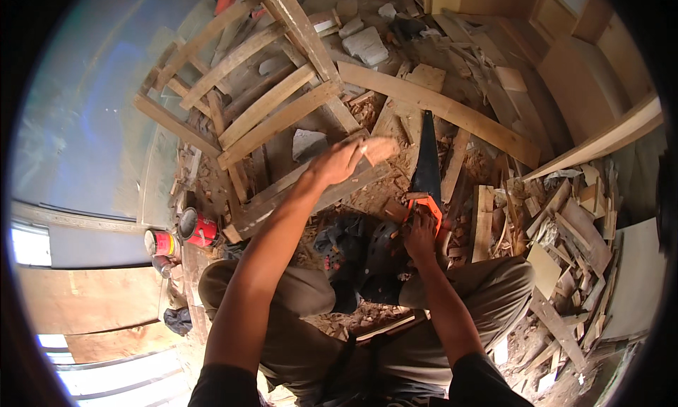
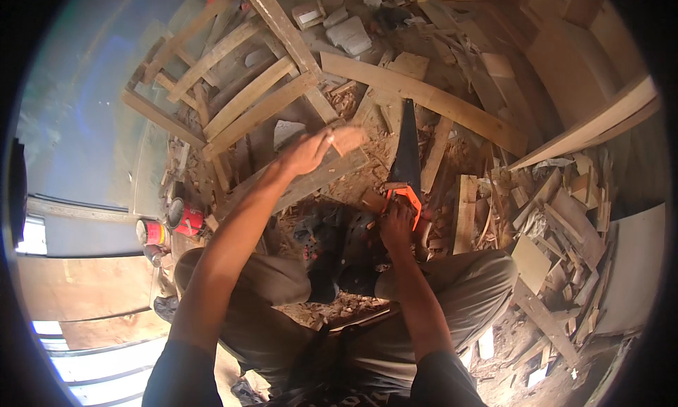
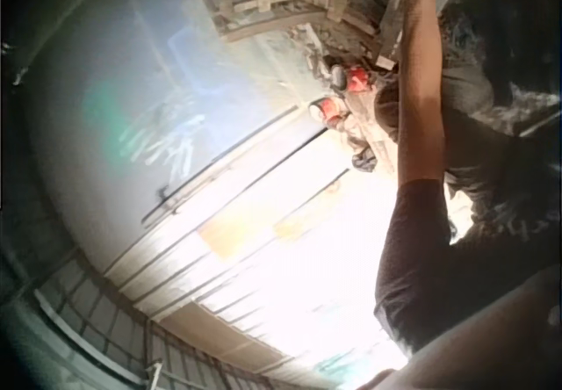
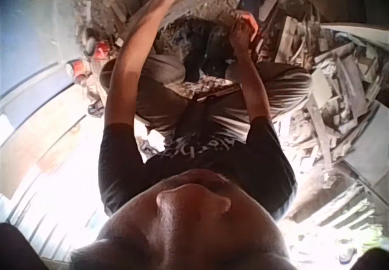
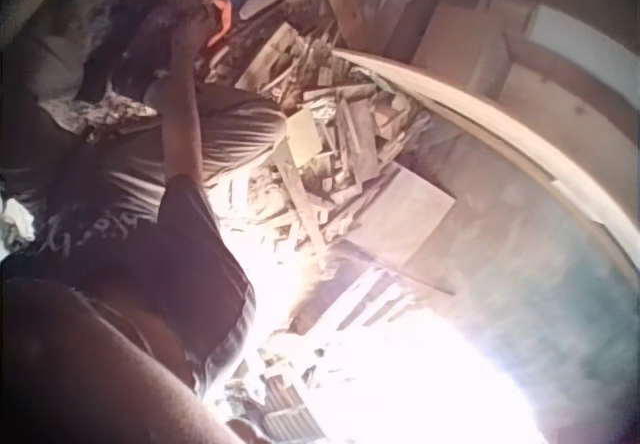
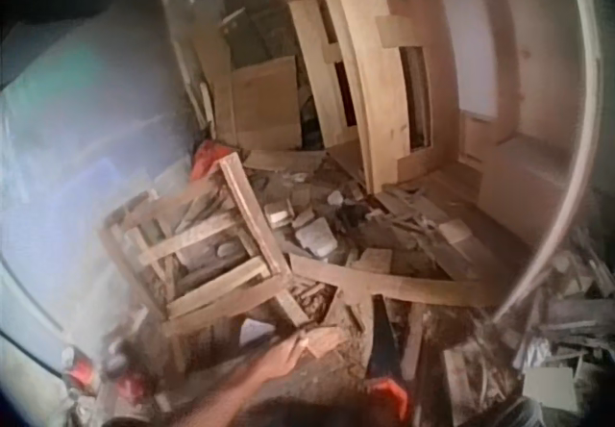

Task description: The person is assembling a wooden structure using a hammer and nails. They position wooden slats and secure them with nails, working on the floor amidst scattered wood pieces.

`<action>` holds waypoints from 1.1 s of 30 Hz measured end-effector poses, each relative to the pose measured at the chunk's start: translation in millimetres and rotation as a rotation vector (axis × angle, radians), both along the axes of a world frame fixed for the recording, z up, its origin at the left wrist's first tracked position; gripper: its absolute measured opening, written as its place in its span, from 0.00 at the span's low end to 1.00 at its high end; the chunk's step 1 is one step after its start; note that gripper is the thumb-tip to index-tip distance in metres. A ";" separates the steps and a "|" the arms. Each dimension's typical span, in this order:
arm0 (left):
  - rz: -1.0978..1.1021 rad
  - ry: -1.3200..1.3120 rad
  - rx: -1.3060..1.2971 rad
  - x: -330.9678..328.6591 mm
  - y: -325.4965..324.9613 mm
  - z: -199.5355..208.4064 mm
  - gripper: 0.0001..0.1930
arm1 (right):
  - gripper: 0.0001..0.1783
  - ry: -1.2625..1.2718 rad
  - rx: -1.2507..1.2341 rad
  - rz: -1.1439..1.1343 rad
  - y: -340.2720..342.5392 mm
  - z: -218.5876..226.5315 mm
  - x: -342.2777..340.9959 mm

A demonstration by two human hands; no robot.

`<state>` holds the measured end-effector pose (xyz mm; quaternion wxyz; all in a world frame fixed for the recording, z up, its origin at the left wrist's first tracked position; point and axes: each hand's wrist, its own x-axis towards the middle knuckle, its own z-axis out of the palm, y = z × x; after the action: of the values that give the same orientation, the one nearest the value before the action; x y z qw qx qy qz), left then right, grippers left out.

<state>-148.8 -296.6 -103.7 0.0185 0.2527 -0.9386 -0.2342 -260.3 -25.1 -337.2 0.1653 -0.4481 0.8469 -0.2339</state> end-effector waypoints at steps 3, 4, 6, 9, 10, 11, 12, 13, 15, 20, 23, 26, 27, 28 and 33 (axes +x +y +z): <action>-0.054 -0.263 0.010 -6.7 -21.9 -65.9 0.27 | 0.41 -0.002 0.040 0.008 10.7 -10.5 -13.0; -0.006 -0.474 0.060 -10.5 -22.9 -79.8 0.29 | 0.42 -0.017 0.051 0.005 11.3 -13.9 -18.0; -0.153 -0.370 -0.237 -6.3 -41.4 -112.9 0.36 | 0.40 0.074 0.092 0.033 -1.1 -7.6 -15.1; 0.092 -0.363 -0.344 -2.1 -28.2 -145.7 0.45 | 0.40 0.141 0.154 0.034 -5.5 -3.4 -10.3; 0.080 -0.335 -0.335 6.1 -19.9 -152.3 0.48 | 0.40 0.156 0.171 0.027 -6.7 -3.2 -10.6; 0.074 -0.308 -0.341 16.9 -14.5 -151.8 0.51 | 0.39 0.184 0.179 0.040 -9.7 -5.1 -10.8; 0.055 -0.267 -0.348 21.5 -12.5 -155.8 0.53 | 0.39 0.222 0.190 0.037 -8.8 -13.2 -13.4; 0.100 -0.192 -0.393 24.5 -13.2 -161.1 0.50 | 0.39 0.260 0.202 0.032 -7.9 -21.6 -17.0; 0.085 -0.222 -0.381 31.1 -26.2 -168.3 0.46 | 0.37 0.245 0.211 0.028 -10.9 -26.2 -20.3; 0.156 -0.118 -0.370 26.2 -61.1 -155.6 0.42 | 0.26 0.105 0.020 0.000 -14.7 -0.7 -19.8; 0.251 -0.116 -0.310 16.4 -98.4 -144.9 0.41 | 0.19 -0.090 -0.255 -0.074 -26.9 37.8 -20.4; 0.279 0.001 -0.300 16.3 -109.2 -154.9 0.39 | 0.09 -0.747 -0.651 -0.380 -28.8 77.2 -26.0; 0.290 0.037 -0.312 20.3 -111.7 -160.1 0.38 | 0.08 -0.722 -0.792 -0.391 -40.0 112.2 -25.4; 0.321 0.055 -0.236 13.5 -112.0 -155.3 0.38 | 0.07 -0.654 -0.821 -0.342 -38.4 119.1 -35.2; 0.331 0.133 -0.243 0.2 -99.7 -155.8 0.38 | 0.17 -0.571 -0.587 -0.289 -45.2 159.8 -53.1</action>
<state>-148.6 -396.4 -259.5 0.1490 0.3833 -0.9023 -0.1294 -313.4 -70.4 -177.4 0.2240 -0.2701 0.7190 -0.6000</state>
